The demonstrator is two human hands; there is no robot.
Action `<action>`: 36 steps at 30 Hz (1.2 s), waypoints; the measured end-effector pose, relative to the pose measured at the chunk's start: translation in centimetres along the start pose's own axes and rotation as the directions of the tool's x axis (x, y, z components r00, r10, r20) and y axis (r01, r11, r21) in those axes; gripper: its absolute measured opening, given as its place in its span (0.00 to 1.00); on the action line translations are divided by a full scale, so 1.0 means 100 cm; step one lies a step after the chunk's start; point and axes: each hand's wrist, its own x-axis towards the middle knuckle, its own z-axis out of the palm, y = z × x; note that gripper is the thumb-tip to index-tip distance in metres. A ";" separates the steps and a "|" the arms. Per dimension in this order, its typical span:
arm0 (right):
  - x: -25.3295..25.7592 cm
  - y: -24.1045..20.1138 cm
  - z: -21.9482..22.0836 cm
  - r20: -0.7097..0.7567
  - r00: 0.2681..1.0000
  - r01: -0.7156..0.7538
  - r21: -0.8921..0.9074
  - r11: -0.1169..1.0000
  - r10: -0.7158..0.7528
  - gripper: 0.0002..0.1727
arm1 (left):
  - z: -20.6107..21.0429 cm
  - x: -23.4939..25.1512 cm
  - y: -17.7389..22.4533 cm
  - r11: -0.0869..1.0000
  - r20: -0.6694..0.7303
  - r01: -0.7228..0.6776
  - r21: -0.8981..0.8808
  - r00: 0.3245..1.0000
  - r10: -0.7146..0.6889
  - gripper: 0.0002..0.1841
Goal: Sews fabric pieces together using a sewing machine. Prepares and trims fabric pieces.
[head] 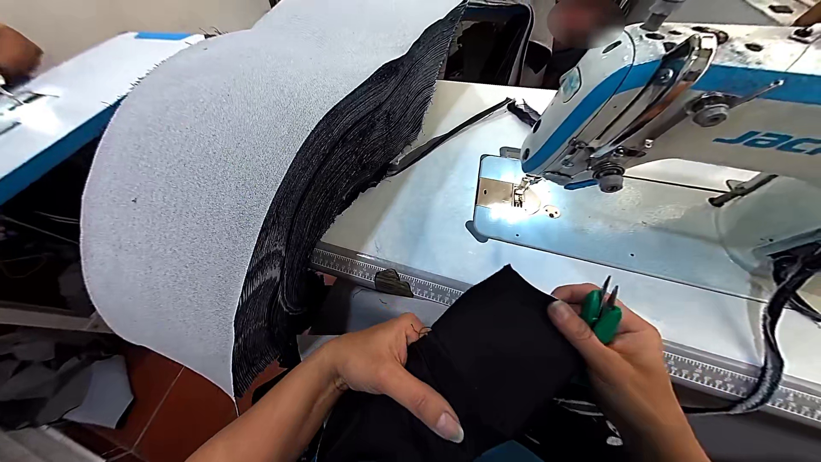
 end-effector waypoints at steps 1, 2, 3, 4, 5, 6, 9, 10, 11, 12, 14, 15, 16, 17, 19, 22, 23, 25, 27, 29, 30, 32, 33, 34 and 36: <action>0.003 0.005 -0.009 0.009 0.997 0.071 -0.201 0.977 -0.070 0.13 | 0.000 0.000 0.002 1.000 -0.006 0.012 0.018 1.000 -0.012 0.15; 0.009 0.011 -0.022 0.031 0.988 0.151 -0.451 0.880 -0.153 0.20 | 0.000 0.000 0.004 0.999 -0.010 0.024 0.039 1.000 -0.023 0.14; 0.016 0.016 -0.038 0.072 0.974 0.210 -0.646 0.734 -0.216 0.27 | 0.000 0.000 0.007 0.997 -0.015 0.038 0.063 0.999 -0.038 0.13; 0.025 0.023 -0.056 0.105 0.970 0.220 -0.759 0.612 -0.219 0.33 | 0.001 0.000 0.011 0.994 -0.026 0.058 0.088 0.998 -0.056 0.12; 0.034 0.033 -0.074 0.096 0.979 0.178 -0.830 0.528 -0.179 0.38 | 0.002 0.001 0.015 0.990 -0.038 0.081 0.116 0.996 -0.077 0.11; 0.044 0.045 -0.093 0.071 0.989 0.123 -0.873 0.471 -0.128 0.41 | 0.003 0.001 0.018 0.985 -0.044 0.100 0.138 0.995 -0.094 0.10; 0.065 0.070 -0.133 0.041 0.988 0.096 -0.921 0.378 -0.152 0.48 | 0.004 0.005 0.027 0.968 -0.044 0.135 0.211 0.991 -0.129 0.10; 0.068 0.068 -0.134 0.041 0.982 0.114 -0.911 0.396 -0.187 0.47 | 0.004 0.006 0.029 0.959 -0.047 0.143 0.245 0.990 -0.135 0.11; 0.068 0.060 -0.126 0.064 0.974 0.155 -0.891 0.427 -0.218 0.46 | 0.005 0.009 0.031 0.949 -0.047 0.143 0.282 0.990 -0.135 0.13; 0.065 0.046 -0.110 0.113 0.961 0.224 -0.855 0.468 -0.253 0.44 | 0.006 0.011 0.033 0.937 -0.046 0.139 0.319 0.990 -0.131 0.15; 0.047 0.012 -0.061 0.239 0.952 0.305 -0.700 0.645 -0.192 0.39 | 0.008 0.018 0.037 0.914 -0.038 0.139 0.382 0.990 -0.135 0.17; 0.034 0.000 -0.037 0.319 0.937 0.307 -0.562 0.768 -0.141 0.37 | 0.009 0.020 0.039 0.895 -0.034 0.138 0.423 0.990 -0.137 0.18; 0.024 -0.007 -0.017 0.402 0.909 0.274 -0.369 0.888 -0.113 0.33 | 0.009 0.022 0.042 0.868 -0.024 0.133 0.479 0.990 -0.139 0.20; 0.017 -0.010 -0.002 0.464 0.879 0.204 -0.164 0.965 -0.107 0.27 | 0.008 0.021 0.047 0.823 -0.014 0.125 0.555 0.990 -0.141 0.23; 0.014 -0.011 0.006 0.397 0.911 0.116 0.016 0.993 -0.113 0.15 | 0.003 0.010 0.062 0.684 -0.038 0.152 0.714 0.983 -0.180 0.27; 0.018 -0.009 -0.009 0.131 0.988 0.072 0.057 0.996 -0.079 0.13 | -0.014 -0.028 0.080 0.493 -0.211 0.290 0.820 0.954 -0.211 0.24; 0.017 -0.007 -0.011 0.048 0.997 0.060 0.083 0.995 -0.064 0.12 | -0.021 -0.042 0.081 0.508 -0.263 0.309 0.804 0.951 -0.163 0.20; 0.013 -0.007 -0.010 -0.058 0.996 0.075 0.117 0.990 -0.069 0.12 | -0.023 -0.063 0.073 0.711 -0.402 0.282 0.644 0.916 0.001 0.11; 0.006 -0.008 -0.005 -0.123 0.983 0.147 0.102 0.984 -0.134 0.13 | -0.007 -0.064 0.056 0.908 -0.619 0.148 0.393 0.773 0.142 0.07; 0.000 -0.012 0.002 -0.162 0.954 0.256 0.015 0.966 -0.251 0.14 | 0.014 -0.050 0.045 0.961 -0.800 0.019 0.275 0.558 0.218 0.09; -0.002 -0.014 0.004 -0.162 0.934 0.316 -0.041 0.948 -0.318 0.13 | 0.022 -0.042 0.044 0.949 -0.844 0.001 0.316 0.458 0.280 0.10; -0.008 -0.021 0.008 -0.160 0.907 0.379 -0.097 0.920 -0.390 0.14 | 0.028 -0.037 0.047 0.827 -0.791 0.084 0.555 0.362 0.494 0.11; -0.010 -0.024 0.009 -0.165 0.905 0.383 -0.084 0.920 -0.392 0.13 | 0.028 -0.038 0.050 0.738 -0.723 0.126 0.663 0.361 0.589 0.11; -0.011 -0.026 0.009 -0.168 0.903 0.389 -0.067 0.919 -0.395 0.13 | 0.026 -0.040 0.054 0.659 -0.661 0.151 0.737 0.366 0.655 0.12; -0.012 -0.025 0.007 -0.161 0.903 0.399 -0.034 0.916 -0.399 0.12 | 0.022 -0.043 0.058 0.575 -0.596 0.183 0.797 0.389 0.702 0.11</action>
